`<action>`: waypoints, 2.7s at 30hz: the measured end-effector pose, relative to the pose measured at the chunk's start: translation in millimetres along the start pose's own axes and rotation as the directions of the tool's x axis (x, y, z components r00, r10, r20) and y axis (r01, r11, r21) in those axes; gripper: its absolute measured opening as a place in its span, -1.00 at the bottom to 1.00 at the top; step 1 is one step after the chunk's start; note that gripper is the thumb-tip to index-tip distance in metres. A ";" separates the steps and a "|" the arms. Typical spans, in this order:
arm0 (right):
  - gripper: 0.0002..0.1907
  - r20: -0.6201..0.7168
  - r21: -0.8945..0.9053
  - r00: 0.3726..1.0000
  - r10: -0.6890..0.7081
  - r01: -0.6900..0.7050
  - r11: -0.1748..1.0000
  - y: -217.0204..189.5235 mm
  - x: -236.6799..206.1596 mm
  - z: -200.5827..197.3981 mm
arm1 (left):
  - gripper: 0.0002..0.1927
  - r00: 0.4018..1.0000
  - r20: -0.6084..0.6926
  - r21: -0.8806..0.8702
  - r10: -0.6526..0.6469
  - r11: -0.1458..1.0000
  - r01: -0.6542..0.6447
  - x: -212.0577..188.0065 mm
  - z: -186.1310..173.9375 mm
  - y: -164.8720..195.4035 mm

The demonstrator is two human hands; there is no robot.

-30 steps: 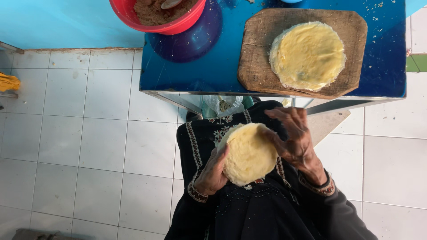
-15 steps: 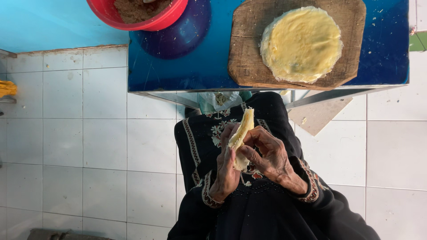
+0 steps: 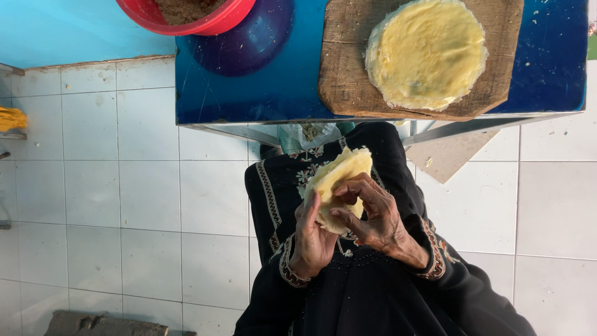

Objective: The person sits at a table and stretches a ball of dough by hand, pulling and thinning it into a large round sheet. They peel thin layers off the dough, stretch the pieces further by hand, and stack the finished thin sheets on a wooden board on the table.

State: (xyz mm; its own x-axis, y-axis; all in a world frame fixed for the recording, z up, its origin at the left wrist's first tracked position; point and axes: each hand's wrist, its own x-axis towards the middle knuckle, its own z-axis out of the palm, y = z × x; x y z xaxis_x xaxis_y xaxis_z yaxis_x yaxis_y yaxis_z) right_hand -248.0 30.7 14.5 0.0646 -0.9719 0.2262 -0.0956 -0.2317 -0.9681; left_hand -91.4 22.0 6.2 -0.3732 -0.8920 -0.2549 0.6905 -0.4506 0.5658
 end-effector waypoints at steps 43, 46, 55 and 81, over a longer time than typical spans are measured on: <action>-0.66 -0.019 0.109 0.997 0.081 -0.078 0.991 -1.3 -0.5 -4.3 | -0.61 0.981 -0.006 0.290 0.195 0.939 -0.185 -6.9 9.6 -10.1; -0.56 0.014 0.063 1.000 0.011 -0.012 0.998 -1.7 -0.4 -5.6 | -0.60 0.978 -0.018 0.331 0.206 0.925 -0.188 -7.1 11.8 -8.7; -0.73 0.026 0.179 0.998 0.048 -0.052 0.982 -1.7 -0.6 -5.6 | -0.55 0.947 0.044 0.585 0.319 0.760 -0.283 -7.6 14.1 -4.4; -0.73 0.092 0.269 0.841 0.533 -0.536 0.800 35.8 -14.3 -12.5 | -0.68 0.972 -0.031 0.438 0.234 0.877 -0.197 -2.8 -11.8 -25.2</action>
State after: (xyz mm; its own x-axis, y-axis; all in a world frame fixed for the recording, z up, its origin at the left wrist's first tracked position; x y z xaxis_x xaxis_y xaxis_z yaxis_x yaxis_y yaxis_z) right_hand -264.8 35.8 -22.1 0.0951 -0.9372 -0.3356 0.1565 0.3471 -0.9247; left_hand -100.4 35.5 -16.6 -0.1818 -0.9734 -0.1396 0.4075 -0.2037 0.8902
